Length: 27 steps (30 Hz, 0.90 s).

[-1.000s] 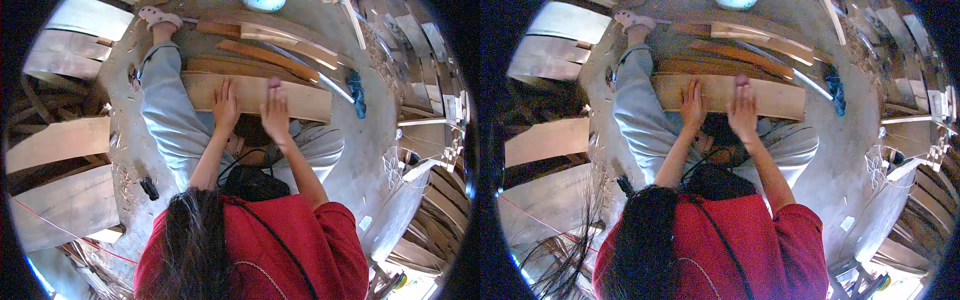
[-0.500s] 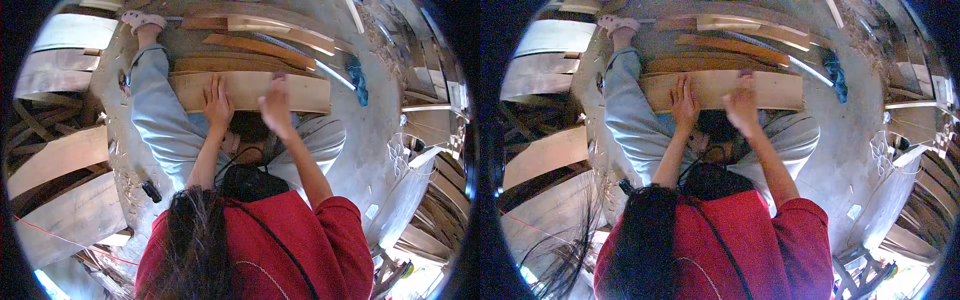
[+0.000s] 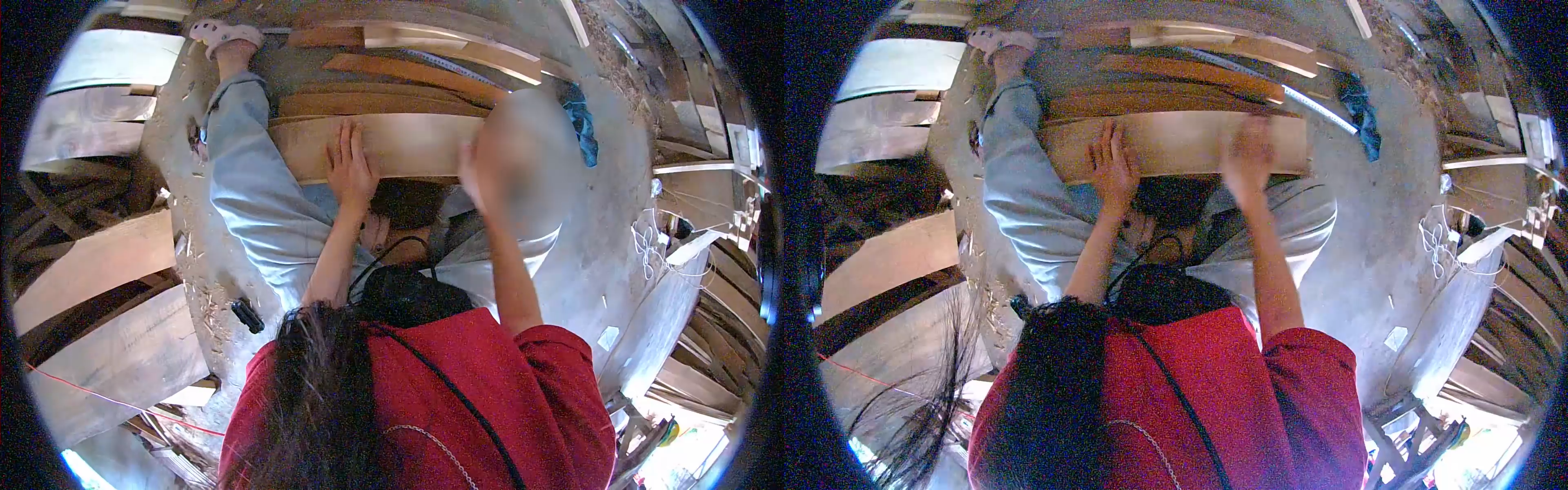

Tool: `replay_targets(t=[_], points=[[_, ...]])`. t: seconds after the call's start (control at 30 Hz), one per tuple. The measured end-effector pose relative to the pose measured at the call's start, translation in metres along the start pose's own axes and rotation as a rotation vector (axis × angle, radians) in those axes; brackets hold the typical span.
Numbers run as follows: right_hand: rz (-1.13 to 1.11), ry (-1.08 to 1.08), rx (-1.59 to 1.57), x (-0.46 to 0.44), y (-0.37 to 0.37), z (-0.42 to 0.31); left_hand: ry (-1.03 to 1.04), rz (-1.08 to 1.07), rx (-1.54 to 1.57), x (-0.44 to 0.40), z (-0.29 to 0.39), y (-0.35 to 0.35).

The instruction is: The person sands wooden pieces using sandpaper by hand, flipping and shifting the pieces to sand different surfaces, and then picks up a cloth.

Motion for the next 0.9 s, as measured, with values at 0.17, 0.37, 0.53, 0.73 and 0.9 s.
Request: replay_targets(t=[0.17, 0.37, 0.53, 0.73, 0.9], points=[[-0.334, -0.29, 0.069, 0.051, -0.025, -0.083, 0.011, 0.006, 0.004, 0.0, -0.002, 0.002], [-0.103, 0.26, 0.072, -0.034, -0.026, 0.067, -0.013, -0.009, 0.058, 0.001, -0.001, 0.0], [-0.096, 0.123, 0.059, -0.006, -0.005, -0.004, -0.011, -0.01, 0.026, 0.0, -0.001, 0.001], [-0.284, -0.4, 0.034, 0.065, -0.006, -0.114, 0.037, -0.016, -0.075, 0.003, -0.006, 0.006], [-0.143, 0.06, 0.123, -0.01, -0.04, 0.015, 0.001, 0.015, 0.012, 0.001, -0.001, 0.001]])
Point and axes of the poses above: each hand's wrist, its own x-axis away from the middle knuckle, its own y-axis out of the palm, z = x × y, the point moved 3 cm from there along -x, towards the middle knuckle, and after that the axes turned 15 degrees about y, right-handed, at the moved point
